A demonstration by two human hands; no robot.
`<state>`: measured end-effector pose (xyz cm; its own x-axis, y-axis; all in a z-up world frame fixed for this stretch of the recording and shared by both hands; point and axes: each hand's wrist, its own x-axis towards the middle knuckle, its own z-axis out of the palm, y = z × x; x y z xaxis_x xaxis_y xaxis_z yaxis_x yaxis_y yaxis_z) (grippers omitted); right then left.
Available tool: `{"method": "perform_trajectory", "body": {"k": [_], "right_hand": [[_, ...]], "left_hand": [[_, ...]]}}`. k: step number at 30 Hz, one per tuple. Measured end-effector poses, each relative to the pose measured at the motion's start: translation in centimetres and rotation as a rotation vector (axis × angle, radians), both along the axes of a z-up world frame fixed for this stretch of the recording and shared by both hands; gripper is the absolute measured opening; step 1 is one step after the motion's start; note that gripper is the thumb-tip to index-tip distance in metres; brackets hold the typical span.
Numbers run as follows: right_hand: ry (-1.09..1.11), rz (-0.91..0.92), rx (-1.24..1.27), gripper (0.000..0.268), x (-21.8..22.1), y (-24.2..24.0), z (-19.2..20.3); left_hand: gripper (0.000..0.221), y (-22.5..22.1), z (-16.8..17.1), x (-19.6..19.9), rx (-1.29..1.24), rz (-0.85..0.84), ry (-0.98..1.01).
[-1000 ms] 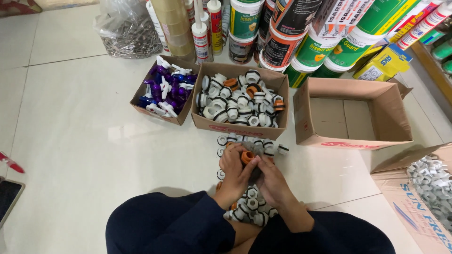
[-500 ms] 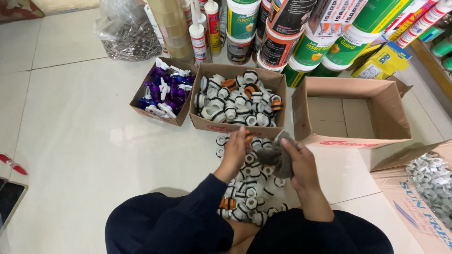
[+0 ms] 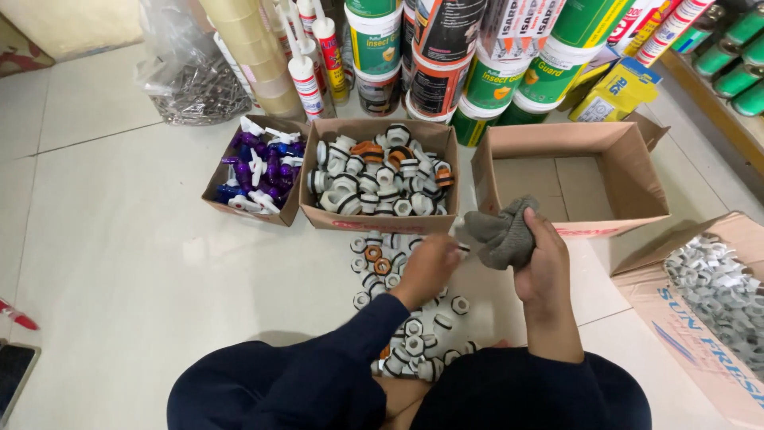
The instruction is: Assembling and sorting small plumbing components by fitting parts together, wiping them with a cloth, and placing them into designated boxes.
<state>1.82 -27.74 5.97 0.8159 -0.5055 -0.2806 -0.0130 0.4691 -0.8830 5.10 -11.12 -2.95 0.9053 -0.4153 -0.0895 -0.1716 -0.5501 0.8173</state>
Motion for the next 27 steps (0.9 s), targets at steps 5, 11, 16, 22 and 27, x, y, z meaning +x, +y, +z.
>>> {"method": "perform_trajectory", "body": {"k": [5,11,16,22,27], "right_hand": [[-0.04,0.009,0.022,0.026,-0.4,0.0,1.0],[0.004,-0.018,0.081,0.018,-0.2,-0.5,1.1],[-0.004,0.019,-0.087,0.023,0.1,-1.1,-1.2],[0.178,0.054,-0.346,0.028,0.0,-0.4,-1.1],[0.265,0.439,-0.74,0.032,-1.2,0.5,-1.9]], "left_hand": [[0.043,-3.7,-12.1,-7.3,0.513,-0.481,-0.335],[0.012,-5.0,-18.7,-9.6,0.596,-0.292,-0.683],[0.036,-1.3,-5.3,-6.8,0.114,-0.139,-0.038],[0.053,1.2,1.6,-4.3,-0.703,0.204,0.544],[0.053,1.6,5.0,-5.0,-0.919,0.375,0.443]]}}
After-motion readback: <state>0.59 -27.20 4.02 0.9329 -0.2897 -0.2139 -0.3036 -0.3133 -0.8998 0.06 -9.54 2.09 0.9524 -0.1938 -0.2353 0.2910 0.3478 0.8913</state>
